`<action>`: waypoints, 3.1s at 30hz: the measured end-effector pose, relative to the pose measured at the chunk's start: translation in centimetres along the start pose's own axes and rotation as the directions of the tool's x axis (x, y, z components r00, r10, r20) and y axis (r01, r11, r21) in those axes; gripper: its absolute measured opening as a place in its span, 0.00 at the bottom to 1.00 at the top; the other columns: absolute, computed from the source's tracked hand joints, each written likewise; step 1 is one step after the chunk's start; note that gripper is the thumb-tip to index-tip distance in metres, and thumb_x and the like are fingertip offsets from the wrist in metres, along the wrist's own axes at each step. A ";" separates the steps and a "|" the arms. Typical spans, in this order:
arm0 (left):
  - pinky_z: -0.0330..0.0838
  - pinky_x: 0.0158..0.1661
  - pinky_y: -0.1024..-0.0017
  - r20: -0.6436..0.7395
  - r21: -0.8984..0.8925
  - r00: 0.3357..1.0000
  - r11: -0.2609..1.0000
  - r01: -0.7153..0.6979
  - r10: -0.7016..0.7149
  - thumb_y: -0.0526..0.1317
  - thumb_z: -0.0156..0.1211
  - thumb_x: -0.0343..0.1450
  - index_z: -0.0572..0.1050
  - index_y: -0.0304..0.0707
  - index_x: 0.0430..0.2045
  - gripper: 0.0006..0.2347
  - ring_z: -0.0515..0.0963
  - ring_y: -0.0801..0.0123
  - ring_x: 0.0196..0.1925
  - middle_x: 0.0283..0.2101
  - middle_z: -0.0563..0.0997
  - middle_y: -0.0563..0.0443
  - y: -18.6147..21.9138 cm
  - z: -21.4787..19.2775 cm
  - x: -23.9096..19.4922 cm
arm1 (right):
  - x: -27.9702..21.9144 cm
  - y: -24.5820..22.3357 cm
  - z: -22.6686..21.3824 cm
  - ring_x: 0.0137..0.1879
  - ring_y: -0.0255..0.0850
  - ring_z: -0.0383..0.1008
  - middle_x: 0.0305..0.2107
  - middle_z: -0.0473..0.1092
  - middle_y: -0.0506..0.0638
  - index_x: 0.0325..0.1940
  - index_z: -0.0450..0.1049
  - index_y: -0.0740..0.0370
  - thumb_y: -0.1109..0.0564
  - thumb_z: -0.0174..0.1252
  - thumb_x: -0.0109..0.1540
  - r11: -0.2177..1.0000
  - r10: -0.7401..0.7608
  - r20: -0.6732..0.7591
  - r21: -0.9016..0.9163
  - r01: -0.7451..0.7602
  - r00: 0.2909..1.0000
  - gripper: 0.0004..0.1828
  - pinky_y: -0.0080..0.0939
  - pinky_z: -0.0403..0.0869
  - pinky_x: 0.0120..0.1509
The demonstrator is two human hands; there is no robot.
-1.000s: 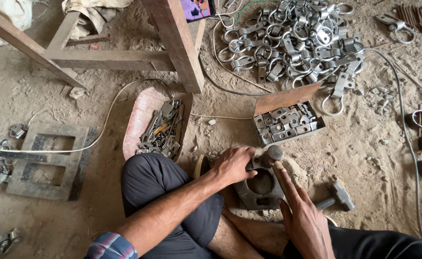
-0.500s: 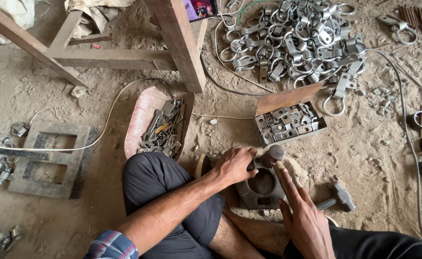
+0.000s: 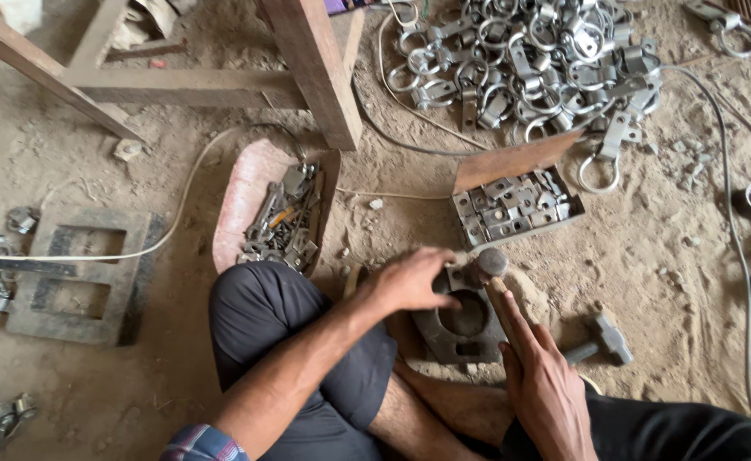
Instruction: The person uses a hammer to strike a metal component placed on a large hexagonal metal block, then handles various small metal rings and pins from nearby containers.
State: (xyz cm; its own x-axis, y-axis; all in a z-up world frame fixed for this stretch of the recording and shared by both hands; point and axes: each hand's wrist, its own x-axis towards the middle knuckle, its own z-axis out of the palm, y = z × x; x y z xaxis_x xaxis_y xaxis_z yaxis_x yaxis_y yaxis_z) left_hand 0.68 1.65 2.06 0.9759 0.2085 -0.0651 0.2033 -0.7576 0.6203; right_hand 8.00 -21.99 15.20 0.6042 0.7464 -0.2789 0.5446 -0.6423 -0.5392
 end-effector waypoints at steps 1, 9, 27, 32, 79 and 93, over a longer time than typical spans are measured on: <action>0.78 0.49 0.60 -0.008 -0.052 1.000 0.998 -0.028 0.028 0.51 0.76 0.60 0.72 0.29 0.52 0.32 0.82 0.57 0.47 0.47 0.81 0.38 0.1 -1.0 -0.2 | -0.2 0.1 -0.1 0.42 0.63 0.77 0.50 0.72 0.57 0.80 0.51 0.30 0.56 0.52 0.63 1.000 -0.017 -0.022 0.017 0.017 1.000 0.42 0.60 0.77 0.40; 0.75 0.41 0.55 -0.391 -0.039 0.918 0.997 0.061 -0.072 0.26 0.56 0.64 0.71 0.38 0.41 0.13 0.81 0.46 0.45 0.42 0.82 0.40 3.4 -5.2 -1.4 | -0.7 0.9 0.6 0.38 0.57 0.77 0.40 0.74 0.58 0.76 0.60 0.38 0.60 0.56 0.62 0.993 -0.101 -0.136 0.039 0.108 0.986 0.37 0.57 0.75 0.39; 0.77 0.42 0.62 -0.639 -0.060 0.760 0.993 0.105 -0.119 0.21 0.51 0.65 0.72 0.35 0.39 0.13 0.83 0.55 0.44 0.41 0.83 0.44 3.9 -6.9 -1.5 | 1.0 -1.1 1.8 0.34 0.59 0.78 0.42 0.72 0.61 0.78 0.53 0.40 0.58 0.54 0.64 0.990 -0.119 -0.030 -0.075 0.117 0.992 0.39 0.56 0.78 0.36; 0.77 0.43 0.58 -0.611 -0.056 0.776 0.986 0.157 -0.158 0.23 0.52 0.67 0.73 0.38 0.38 0.12 0.83 0.51 0.45 0.40 0.83 0.44 3.0 -6.1 -1.4 | 0.3 -1.8 1.6 0.36 0.59 0.77 0.40 0.73 0.59 0.79 0.49 0.35 0.58 0.54 0.64 0.988 -0.134 -0.008 -0.078 0.133 0.991 0.42 0.57 0.76 0.38; 0.76 0.34 0.69 -0.202 -0.032 0.966 0.986 0.161 -0.164 0.38 0.71 0.67 0.78 0.35 0.36 0.09 0.79 0.67 0.37 0.42 0.80 0.50 1.0 0.9 -0.3 | 2.3 7.1 1.6 0.40 0.56 0.83 0.46 0.77 0.62 0.79 0.53 0.40 0.48 0.54 0.66 0.997 0.049 -0.040 0.066 -0.046 0.998 0.37 0.55 0.82 0.44; 0.78 0.43 0.61 -0.127 0.066 0.988 0.993 0.096 -0.087 0.40 0.72 0.62 0.76 0.34 0.44 0.18 0.81 0.61 0.42 0.41 0.82 0.45 0.1 1.6 -0.5 | 1.2 5.7 1.4 0.31 0.49 0.81 0.42 0.77 0.60 0.76 0.62 0.36 0.48 0.59 0.63 0.995 0.061 -0.045 0.084 -0.057 0.997 0.36 0.52 0.81 0.40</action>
State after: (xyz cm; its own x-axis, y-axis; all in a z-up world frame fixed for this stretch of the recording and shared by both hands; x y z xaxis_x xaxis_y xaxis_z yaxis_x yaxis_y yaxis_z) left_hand 0.39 0.49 0.97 0.9362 0.3510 -0.0189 0.3011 -0.7729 0.5585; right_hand 11.07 -24.51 10.65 0.6616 0.6976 -0.2751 0.4586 -0.6667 -0.5875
